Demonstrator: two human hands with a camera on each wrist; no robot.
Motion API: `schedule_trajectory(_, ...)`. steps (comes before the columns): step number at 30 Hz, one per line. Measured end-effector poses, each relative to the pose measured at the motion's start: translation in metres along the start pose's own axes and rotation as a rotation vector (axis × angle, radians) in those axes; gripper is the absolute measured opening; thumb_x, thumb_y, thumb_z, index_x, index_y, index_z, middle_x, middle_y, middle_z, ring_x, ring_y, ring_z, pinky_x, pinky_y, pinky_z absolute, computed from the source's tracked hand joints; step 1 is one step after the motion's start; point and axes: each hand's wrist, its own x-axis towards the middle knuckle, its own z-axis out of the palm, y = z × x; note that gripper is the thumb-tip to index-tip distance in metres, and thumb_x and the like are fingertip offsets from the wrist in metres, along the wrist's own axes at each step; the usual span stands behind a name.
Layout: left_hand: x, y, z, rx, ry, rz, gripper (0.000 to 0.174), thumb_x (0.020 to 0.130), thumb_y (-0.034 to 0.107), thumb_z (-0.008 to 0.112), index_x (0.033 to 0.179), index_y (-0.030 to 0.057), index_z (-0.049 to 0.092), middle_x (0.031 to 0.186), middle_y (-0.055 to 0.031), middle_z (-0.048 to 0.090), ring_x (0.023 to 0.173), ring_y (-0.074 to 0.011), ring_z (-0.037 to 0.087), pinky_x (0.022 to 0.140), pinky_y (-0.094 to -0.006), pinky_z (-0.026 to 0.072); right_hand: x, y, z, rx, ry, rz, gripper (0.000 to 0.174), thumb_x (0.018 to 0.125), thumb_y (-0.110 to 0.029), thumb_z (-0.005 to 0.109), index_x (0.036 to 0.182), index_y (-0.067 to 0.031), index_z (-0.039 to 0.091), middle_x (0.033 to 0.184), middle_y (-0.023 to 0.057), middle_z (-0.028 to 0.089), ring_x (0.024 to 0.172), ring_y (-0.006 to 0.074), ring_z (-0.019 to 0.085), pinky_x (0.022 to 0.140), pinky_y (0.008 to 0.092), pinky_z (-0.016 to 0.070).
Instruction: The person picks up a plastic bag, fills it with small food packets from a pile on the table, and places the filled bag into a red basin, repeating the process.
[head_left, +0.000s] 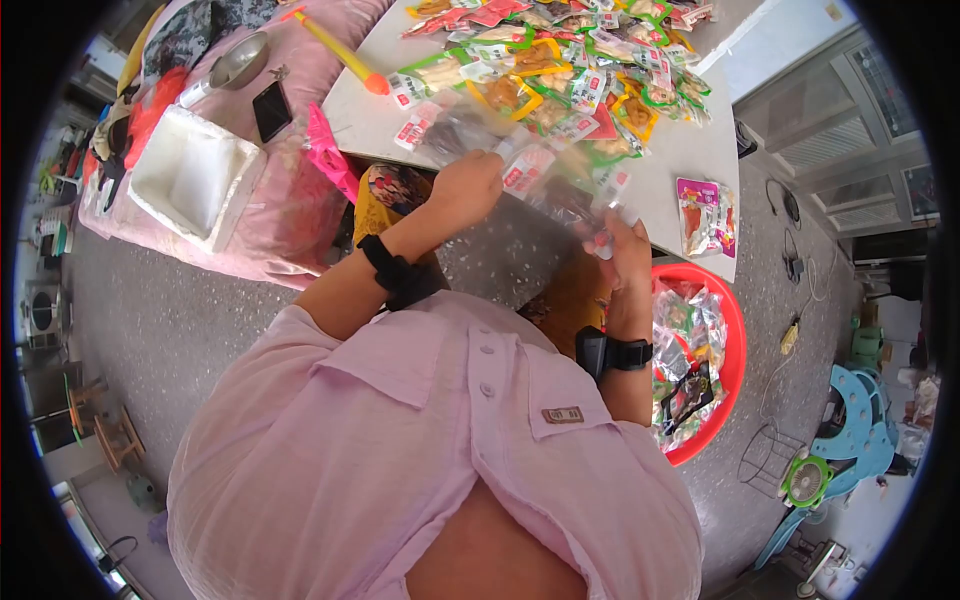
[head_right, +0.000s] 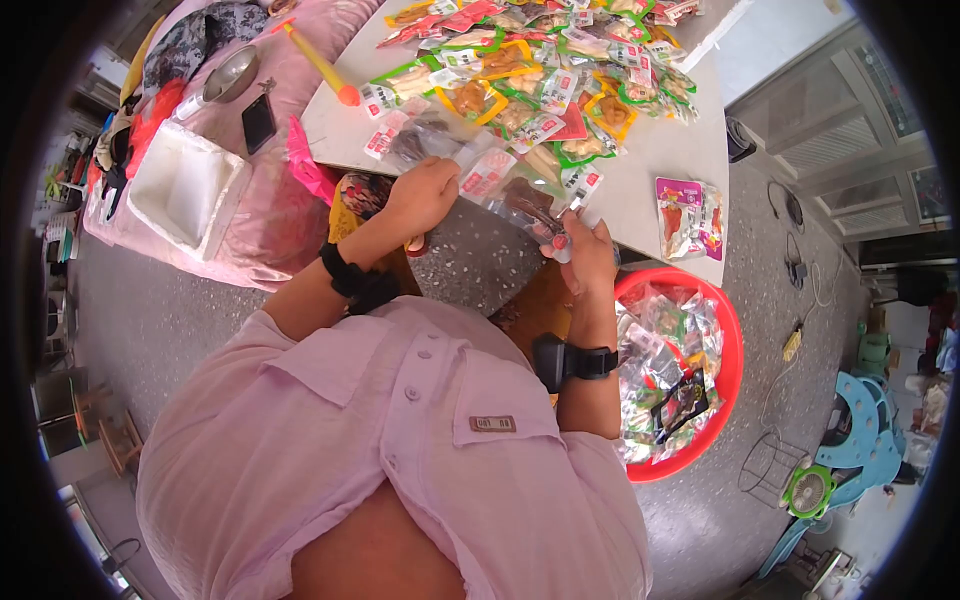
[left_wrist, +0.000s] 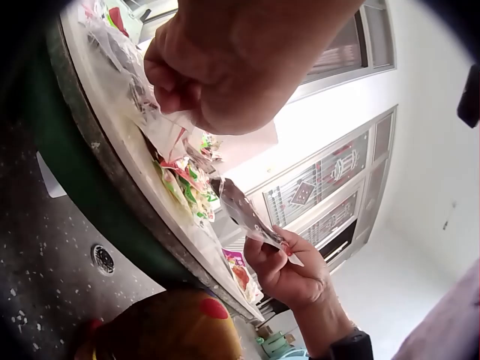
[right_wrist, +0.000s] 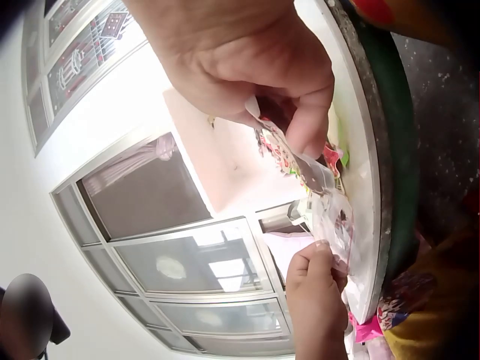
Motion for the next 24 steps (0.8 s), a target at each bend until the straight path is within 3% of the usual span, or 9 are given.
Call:
schedule_trajectory(9, 0.004, 0.01, -0.012, 0.134, 0.065, 0.156, 0.007, 0.069, 0.012, 0.049, 0.071, 0.0056, 0.047, 0.069, -0.0122, 0.049, 0.065, -0.0306, 0.051, 0.055, -0.0394, 0.0419, 0.013, 0.0, 0.02, 0.127, -0.115, 0.078, 0.023, 0.082, -0.011, 0.045, 0.102, 0.0007, 0.041, 0.088, 0.0098, 0.052, 0.068, 0.0237, 0.058, 0.045, 0.0271, 0.0488)
schedule_trajectory(16, 0.003, 0.017, -0.008, 0.143, 0.124, 0.229, 0.007, 0.068, 0.013, 0.051, 0.069, 0.0058, 0.048, 0.068, -0.0108, 0.049, 0.066, -0.0289, 0.052, 0.054, -0.0384, 0.0427, 0.029, 0.026, 0.071, 0.257, -0.123, 0.08, 0.022, 0.083, -0.013, 0.044, 0.105, -0.0068, 0.042, 0.084, 0.0054, 0.051, 0.066, 0.0143, 0.048, 0.058, 0.034, 0.0456)
schedule_trajectory(19, 0.001, 0.02, -0.009, 0.124, 0.112, 0.207, 0.007, 0.068, 0.013, 0.051, 0.069, 0.0062, 0.049, 0.068, -0.0107, 0.049, 0.066, -0.0285, 0.052, 0.054, -0.038, 0.0428, 0.033, 0.029, 0.095, 0.352, -0.157, 0.086, 0.022, 0.082, -0.013, 0.046, 0.103, -0.0056, 0.044, 0.085, 0.0057, 0.051, 0.069, 0.0135, 0.049, 0.058, 0.0335, 0.046)
schedule_trajectory(22, 0.001, 0.015, -0.011, 0.075, 0.17, 0.231, 0.011, 0.064, 0.017, 0.054, 0.069, 0.0075, 0.05, 0.068, -0.0087, 0.048, 0.066, -0.0284, 0.052, 0.055, -0.0381, 0.0419, 0.041, 0.033, 0.089, 0.212, -0.34, 0.132, 0.022, 0.08, -0.012, 0.048, 0.1, -0.0043, 0.046, 0.082, 0.0051, 0.052, 0.063, 0.013, 0.05, 0.054, 0.0292, 0.0454)
schedule_trajectory(24, -0.001, 0.013, -0.013, 0.068, 0.173, 0.202, 0.011, 0.064, 0.017, 0.054, 0.069, 0.0075, 0.05, 0.067, -0.0087, 0.048, 0.066, -0.0284, 0.052, 0.055, -0.0379, 0.0417, 0.04, 0.022, 0.081, -0.085, -0.297, 0.202, 0.022, 0.078, -0.011, 0.05, 0.099, -0.0038, 0.047, 0.078, 0.0046, 0.052, 0.058, 0.0132, 0.05, 0.049, 0.0264, 0.0437)
